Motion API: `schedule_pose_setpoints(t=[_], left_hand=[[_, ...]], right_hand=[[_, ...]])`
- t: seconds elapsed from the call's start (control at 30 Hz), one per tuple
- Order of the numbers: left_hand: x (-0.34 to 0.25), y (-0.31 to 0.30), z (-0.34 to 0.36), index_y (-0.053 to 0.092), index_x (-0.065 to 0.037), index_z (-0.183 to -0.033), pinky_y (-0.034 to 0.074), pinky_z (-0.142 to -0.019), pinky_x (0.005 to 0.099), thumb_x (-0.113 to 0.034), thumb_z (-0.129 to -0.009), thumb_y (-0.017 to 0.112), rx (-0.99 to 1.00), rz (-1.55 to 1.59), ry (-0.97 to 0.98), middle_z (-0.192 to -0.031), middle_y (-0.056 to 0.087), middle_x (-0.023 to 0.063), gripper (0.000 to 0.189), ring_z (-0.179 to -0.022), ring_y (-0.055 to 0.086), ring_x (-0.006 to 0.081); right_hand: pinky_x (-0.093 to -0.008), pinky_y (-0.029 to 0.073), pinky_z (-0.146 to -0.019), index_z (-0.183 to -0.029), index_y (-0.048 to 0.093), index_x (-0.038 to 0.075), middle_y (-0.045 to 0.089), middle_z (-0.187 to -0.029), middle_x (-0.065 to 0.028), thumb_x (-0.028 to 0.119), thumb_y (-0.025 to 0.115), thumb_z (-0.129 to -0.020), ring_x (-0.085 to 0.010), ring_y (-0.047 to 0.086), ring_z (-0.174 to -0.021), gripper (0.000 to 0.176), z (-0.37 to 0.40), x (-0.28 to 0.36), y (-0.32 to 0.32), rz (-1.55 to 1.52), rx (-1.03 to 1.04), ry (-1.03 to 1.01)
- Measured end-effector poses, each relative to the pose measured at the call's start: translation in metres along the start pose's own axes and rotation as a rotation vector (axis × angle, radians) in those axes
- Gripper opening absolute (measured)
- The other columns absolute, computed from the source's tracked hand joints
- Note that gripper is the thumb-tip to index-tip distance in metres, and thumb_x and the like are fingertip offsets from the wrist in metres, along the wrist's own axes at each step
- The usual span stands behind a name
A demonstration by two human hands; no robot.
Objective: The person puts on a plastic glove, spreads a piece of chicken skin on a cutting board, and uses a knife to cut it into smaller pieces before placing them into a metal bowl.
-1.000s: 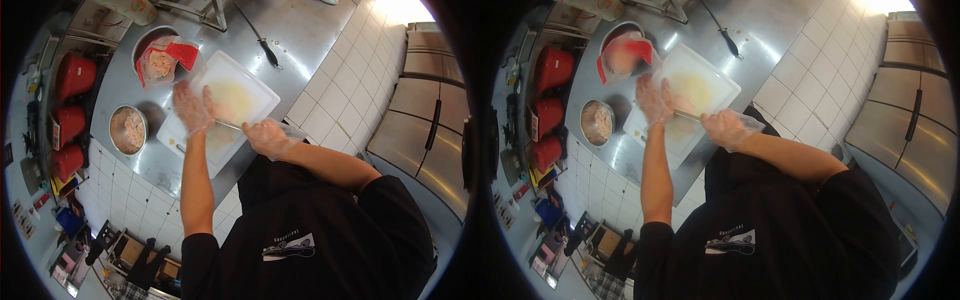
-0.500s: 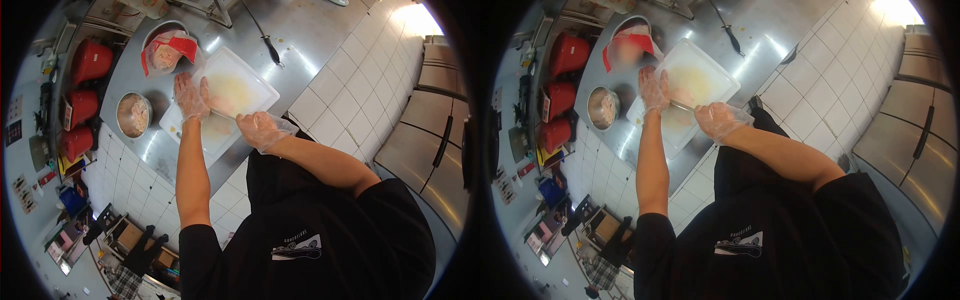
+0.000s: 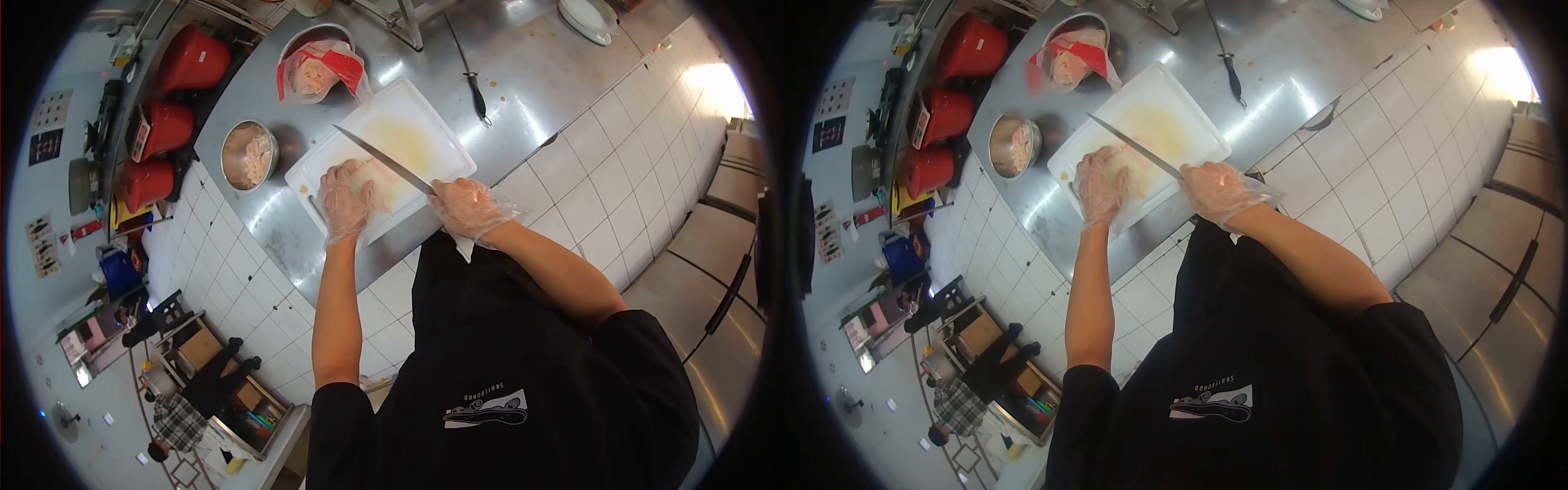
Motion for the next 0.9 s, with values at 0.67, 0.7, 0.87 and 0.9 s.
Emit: schedule_pose_setpoints(t=[0.67, 0.7, 0.87, 0.9], left_hand=[[-0.002, 0.004, -0.006, 0.068, -0.006, -0.106, 0.049, -0.092, 0.0518, -0.008, -0.088, 0.073, 0.024, -0.108, 0.011, -0.105, 0.067, 0.0147, 0.019, -0.104, 0.061, 0.0376], [-0.003, 0.004, -0.005, 0.068, -0.005, -0.104, 0.049, -0.092, 0.0517, -0.008, -0.088, 0.073, 0.023, -0.127, 0.01, -0.104, 0.067, 0.0149, 0.017, -0.104, 0.061, 0.0378], [0.001, 0.008, 0.006, 0.066, -0.004, -0.101, 0.049, -0.09, 0.0502, -0.008, -0.09, 0.072, -0.018, -0.03, -0.004, -0.099, 0.067, 0.0155, 0.014, -0.102, 0.062, 0.0384], [0.001, 0.005, 0.012, 0.065, -0.003, -0.101, 0.049, -0.09, 0.0497, -0.008, -0.09, 0.072, -0.005, 0.003, -0.032, -0.099, 0.067, 0.0156, 0.013, -0.102, 0.062, 0.0385]], right_hand=[[-0.056, 0.057, -0.073, -0.1, 0.062, 0.001, 0.071, -0.088, -0.0274, 0.02, 0.058, -0.102, -0.047, 0.073, -0.083, 0.02, -0.017, -0.009, 0.007, 0.134, 0.081, -0.091], [-0.0559, 0.058, -0.073, -0.102, 0.061, 0.001, 0.071, -0.087, -0.0272, 0.02, 0.057, -0.102, -0.0471, 0.073, -0.082, 0.019, -0.02, -0.004, 0.013, 0.155, 0.057, -0.088], [-0.0553, 0.058, -0.072, -0.11, 0.058, -0.001, 0.072, -0.087, -0.0256, 0.015, 0.057, -0.098, -0.0448, 0.074, -0.081, 0.02, -0.027, 0.013, 0.027, 0.225, 0.027, -0.118], [-0.055, 0.058, -0.073, -0.111, 0.058, -0.001, 0.072, -0.087, -0.0255, 0.014, 0.057, -0.096, -0.0441, 0.075, -0.081, 0.021, -0.028, 0.014, 0.032, 0.243, 0.02, -0.128]])
Point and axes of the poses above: each hand's wrist, its own z-axis away from the middle knuckle, its own y-axis out of the palm, x = y × z, the point moved 2 cm from there along -z, towards the middle knuckle
